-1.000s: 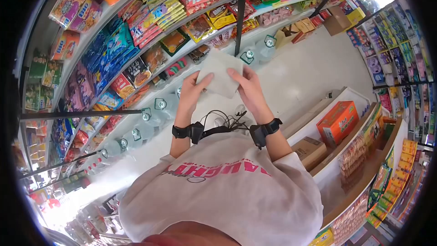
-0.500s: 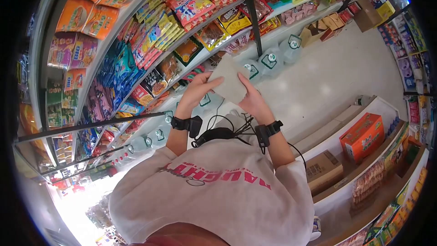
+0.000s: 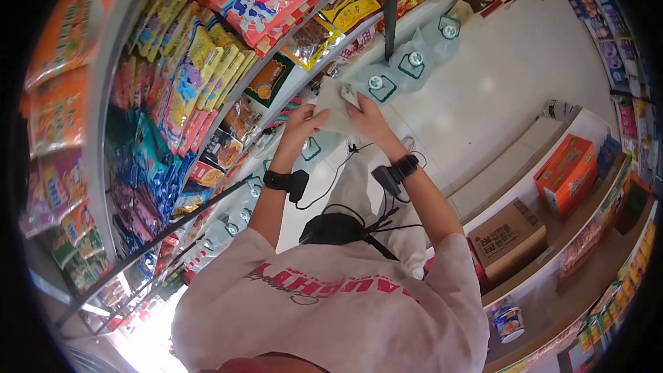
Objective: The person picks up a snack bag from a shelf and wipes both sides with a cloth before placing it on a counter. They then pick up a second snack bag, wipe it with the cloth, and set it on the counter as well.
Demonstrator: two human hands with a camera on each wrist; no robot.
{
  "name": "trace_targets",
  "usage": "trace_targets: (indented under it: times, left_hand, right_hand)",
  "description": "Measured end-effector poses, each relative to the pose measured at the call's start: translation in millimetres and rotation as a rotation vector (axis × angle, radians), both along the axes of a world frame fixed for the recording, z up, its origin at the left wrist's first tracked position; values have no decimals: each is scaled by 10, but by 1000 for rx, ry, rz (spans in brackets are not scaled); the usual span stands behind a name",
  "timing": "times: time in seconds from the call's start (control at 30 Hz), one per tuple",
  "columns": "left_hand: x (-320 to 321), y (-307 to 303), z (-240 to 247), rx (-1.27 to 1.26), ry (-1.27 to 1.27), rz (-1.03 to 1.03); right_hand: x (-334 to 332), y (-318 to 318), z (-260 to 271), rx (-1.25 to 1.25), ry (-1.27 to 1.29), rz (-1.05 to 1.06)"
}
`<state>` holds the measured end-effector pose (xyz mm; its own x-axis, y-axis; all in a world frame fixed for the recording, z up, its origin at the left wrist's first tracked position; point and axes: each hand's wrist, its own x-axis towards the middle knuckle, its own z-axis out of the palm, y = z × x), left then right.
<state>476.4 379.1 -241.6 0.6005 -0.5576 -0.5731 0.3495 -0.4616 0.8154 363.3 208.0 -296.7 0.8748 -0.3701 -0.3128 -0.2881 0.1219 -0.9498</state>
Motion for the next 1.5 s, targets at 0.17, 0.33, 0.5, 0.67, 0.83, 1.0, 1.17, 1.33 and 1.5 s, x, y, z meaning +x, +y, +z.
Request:
trace_targets:
  times: [0.17,0.33,0.5,0.67,0.83,1.0,1.17,1.33,1.5]
  left_hand:
    - [417,458,-478,39,-112,153]
    - [768,877,-927,117,-342,310]
    - [1185,1174,-1273,204,-518,274]
    - [1210,975,-1132,28,-162,548]
    - [1363,1106,-1284,102,-192,323]
    - [1250,920,-1189,160,-232,474]
    - [1278,981,-1267,162,-198,475]
    - [1220,918,-1219,148,-128,472]
    - [1113,780,-1095,109,-111,470]
  right_hand:
    - [789,371,-122,-102,-18,135]
    - [1536,639,-527,-487,-139,131]
    - [2133,882,-805,-454,-262,-12]
    - [2396,1169,-1093,-647,-283,-156]
    - [2379,1269,-884,-799,-152,-101]
    - [2340,1240,-704,-753,-112,-40]
    - [2326,1282,-807,-723,-181,-158]
    - [2241,1310,-791,-758,-197,-165]
    - [2205,1302,-782,-670,-172,-130]
